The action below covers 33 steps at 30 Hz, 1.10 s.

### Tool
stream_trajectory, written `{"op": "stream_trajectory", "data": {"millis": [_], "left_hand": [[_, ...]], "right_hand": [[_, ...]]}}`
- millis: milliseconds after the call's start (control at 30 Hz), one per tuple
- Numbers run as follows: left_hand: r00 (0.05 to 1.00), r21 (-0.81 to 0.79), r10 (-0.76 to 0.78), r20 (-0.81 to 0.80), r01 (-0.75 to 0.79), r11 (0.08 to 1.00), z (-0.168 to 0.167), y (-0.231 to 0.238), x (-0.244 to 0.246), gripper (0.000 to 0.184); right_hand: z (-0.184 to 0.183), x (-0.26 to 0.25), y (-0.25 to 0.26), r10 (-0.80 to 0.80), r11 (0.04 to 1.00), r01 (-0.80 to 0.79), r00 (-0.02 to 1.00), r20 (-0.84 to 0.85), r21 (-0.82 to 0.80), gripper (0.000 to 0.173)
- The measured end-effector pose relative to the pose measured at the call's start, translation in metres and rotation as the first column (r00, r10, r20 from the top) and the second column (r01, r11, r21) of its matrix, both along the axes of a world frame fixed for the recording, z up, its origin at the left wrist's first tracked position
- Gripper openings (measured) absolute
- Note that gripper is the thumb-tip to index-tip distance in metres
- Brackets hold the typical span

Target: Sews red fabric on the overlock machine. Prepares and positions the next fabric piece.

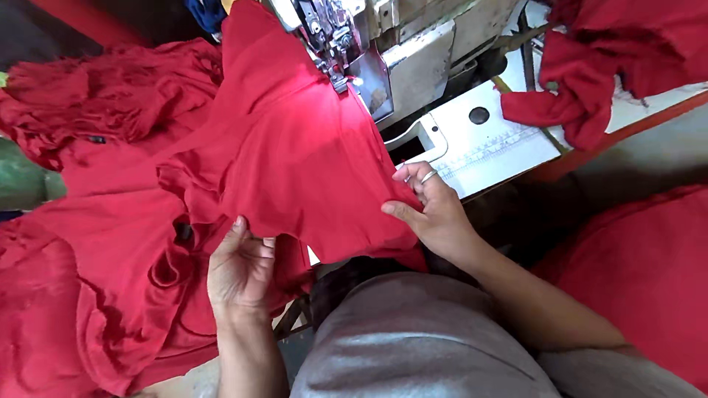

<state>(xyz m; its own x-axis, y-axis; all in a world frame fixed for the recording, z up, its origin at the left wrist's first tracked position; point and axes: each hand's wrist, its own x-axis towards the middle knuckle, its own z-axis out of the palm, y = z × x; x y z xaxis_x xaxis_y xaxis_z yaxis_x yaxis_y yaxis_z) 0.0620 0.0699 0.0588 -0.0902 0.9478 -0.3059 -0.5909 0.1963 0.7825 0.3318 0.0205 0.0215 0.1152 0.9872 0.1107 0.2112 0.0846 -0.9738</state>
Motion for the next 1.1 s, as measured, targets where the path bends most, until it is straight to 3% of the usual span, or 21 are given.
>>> {"op": "stream_trajectory", "data": {"millis": [100, 167, 233, 333, 367, 500, 567, 700, 933, 1033, 1100], "left_hand": [[0.983, -0.122, -0.097, 0.154, 0.116, 0.986, 0.003, -0.003, 0.006, 0.046], [0.963, -0.096, -0.193, 0.185, 0.214, 0.972, 0.007, 0.0, 0.001, 0.047], [0.973, -0.016, -0.212, 0.091, 0.214, 0.977, 0.017, 0.006, -0.008, 0.043], [0.991, 0.097, -0.096, -0.096, 0.105, 0.99, 0.029, 0.02, -0.016, 0.041], [0.988, 0.129, -0.053, -0.148, 0.072, 0.989, 0.03, 0.025, -0.017, 0.039], [0.97, 0.144, 0.034, -0.241, 0.001, 0.99, 0.021, 0.038, -0.016, 0.027], [0.969, 0.087, 0.059, -0.238, -0.039, 0.995, 0.017, 0.035, -0.009, 0.02], [0.969, 0.024, 0.088, -0.231, -0.085, 0.996, 0.019, 0.033, -0.005, 0.018], [0.943, 0.326, 0.043, -0.331, 0.072, 0.943, 0.036, 0.059, -0.034, 0.027], [0.966, 0.19, 0.036, -0.255, 0.013, 0.982, 0.028, 0.062, -0.024, 0.025], [0.973, 0.103, -0.047, -0.226, 0.072, 0.992, 0.021, 0.051, -0.008, 0.033]], "right_hand": [[0.002, 0.003, 0.007, 0.014, 1.0, -0.013, 0.999, -0.043, 0.022, 0.029], [0.001, 0.005, 0.007, 0.025, 0.998, -0.017, 0.992, -0.121, 0.062, 0.016], [0.001, 0.009, 0.005, 0.062, 0.993, -0.037, 0.975, -0.213, 0.116, 0.012], [0.005, 0.01, 0.001, 0.14, 0.985, -0.098, 0.933, -0.331, 0.141, 0.012], [0.007, 0.01, 0.001, 0.17, 0.983, -0.135, 0.918, -0.357, 0.123, 0.014], [0.012, 0.008, 0.0, 0.214, 0.973, -0.232, 0.875, -0.435, 0.013, 0.048], [0.011, 0.008, 0.001, 0.172, 0.98, -0.196, 0.895, -0.412, -0.016, 0.048], [0.01, 0.01, -0.001, 0.051, 0.996, -0.072, 0.947, -0.316, -0.055, 0.03], [0.018, 0.016, -0.005, 0.167, 0.984, -0.179, 0.917, -0.363, 0.003, 0.027], [0.01, 0.012, -0.001, 0.163, 0.983, -0.18, 0.939, -0.303, -0.031, 0.023], [0.006, 0.01, -0.001, 0.106, 0.993, -0.118, 0.957, -0.27, -0.027, 0.012]]}}
